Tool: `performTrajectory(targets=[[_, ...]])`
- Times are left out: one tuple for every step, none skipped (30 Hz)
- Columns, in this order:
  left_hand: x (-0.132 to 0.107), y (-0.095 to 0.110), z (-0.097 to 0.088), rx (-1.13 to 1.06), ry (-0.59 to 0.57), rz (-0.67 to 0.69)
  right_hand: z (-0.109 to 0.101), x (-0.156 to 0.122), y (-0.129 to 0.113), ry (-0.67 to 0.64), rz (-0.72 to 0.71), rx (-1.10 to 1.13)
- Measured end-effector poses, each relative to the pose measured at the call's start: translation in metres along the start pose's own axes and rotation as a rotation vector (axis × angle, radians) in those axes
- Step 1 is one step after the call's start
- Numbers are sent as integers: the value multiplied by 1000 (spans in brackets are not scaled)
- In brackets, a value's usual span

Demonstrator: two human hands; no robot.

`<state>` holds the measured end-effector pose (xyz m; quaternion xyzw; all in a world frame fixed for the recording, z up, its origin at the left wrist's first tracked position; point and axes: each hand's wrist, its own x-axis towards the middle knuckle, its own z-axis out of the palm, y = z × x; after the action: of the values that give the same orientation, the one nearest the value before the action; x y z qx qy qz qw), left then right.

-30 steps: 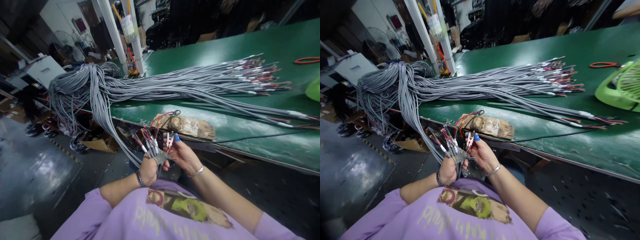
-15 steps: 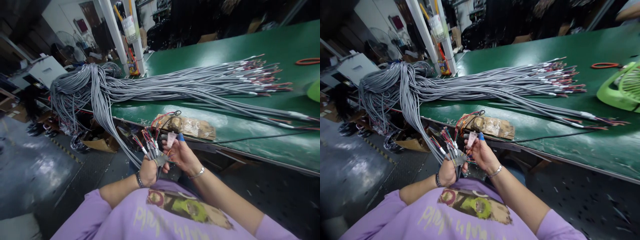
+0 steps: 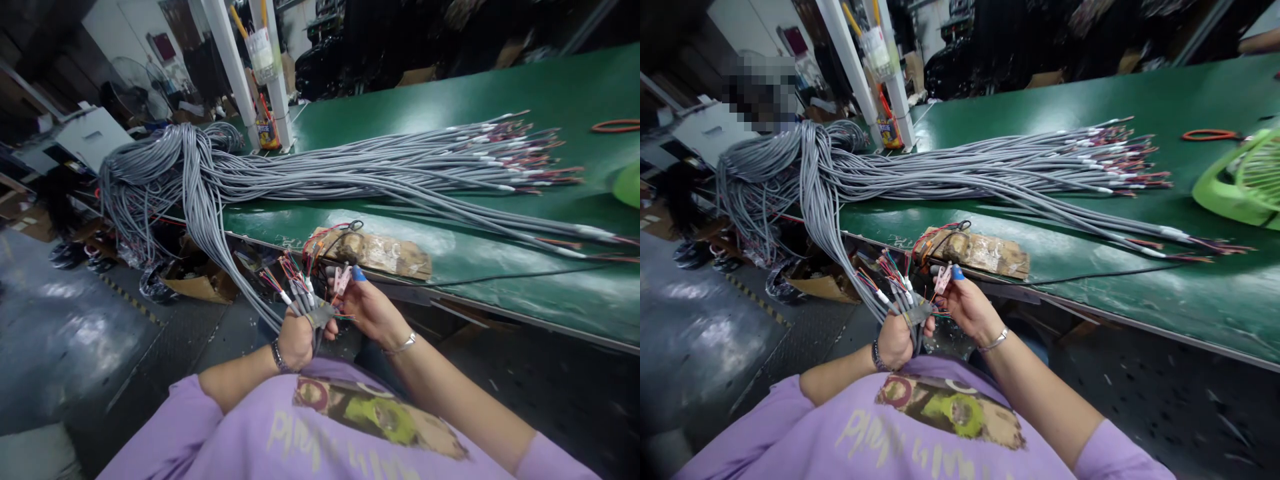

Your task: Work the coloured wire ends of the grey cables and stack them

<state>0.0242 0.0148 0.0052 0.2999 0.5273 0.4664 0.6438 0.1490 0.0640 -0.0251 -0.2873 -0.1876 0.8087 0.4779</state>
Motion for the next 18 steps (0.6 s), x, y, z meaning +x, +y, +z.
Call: performTrajectory(targets=[[0,0,1,3,8,3,-1,2,1,3,5,8],[1,0,1,6,17,5,-3,3,1,3,5,13],[1,0,2,9,24,7,-4,5,2,1,2,13],[2,0,2,12,29,10,-6,6,3,-6,0,8],[2,-1,2,14,33,14,-7,6,4,-14,-6,3],[2,-2,2,17,34,18,-8,7,5,-20,-14,-2],[3,-3,1,20,32,19,-8,7,6,-24,-22,-5],[3,-4,1,22,28,18,-9,7,7,-27,-29,-8],[3,-5,1,23,26,15,-9,7,7,-29,-34,-9],[3,-6,1,21,26,11,-9,7,7,-29,-38,-10],[4,-6,0,19,27,7,-9,6,8,-28,-40,-10],[4,-6,1,17,28,5,-9,6,8,-26,-40,-10],[4,-6,1,17,28,6,-9,6,8,-23,-41,-11],[4,-6,1,19,25,9,-9,6,8,-21,-43,-11],[4,-6,1,21,22,11,-9,6,8,-21,-43,-11],[4,-6,1,21,20,13,-9,6,8,-22,-43,-10],[4,-6,2,22,18,12,-9,7,9,-23,-41,-8],[5,-6,2,20,19,9,-8,7,9,-24,-38,-4]])
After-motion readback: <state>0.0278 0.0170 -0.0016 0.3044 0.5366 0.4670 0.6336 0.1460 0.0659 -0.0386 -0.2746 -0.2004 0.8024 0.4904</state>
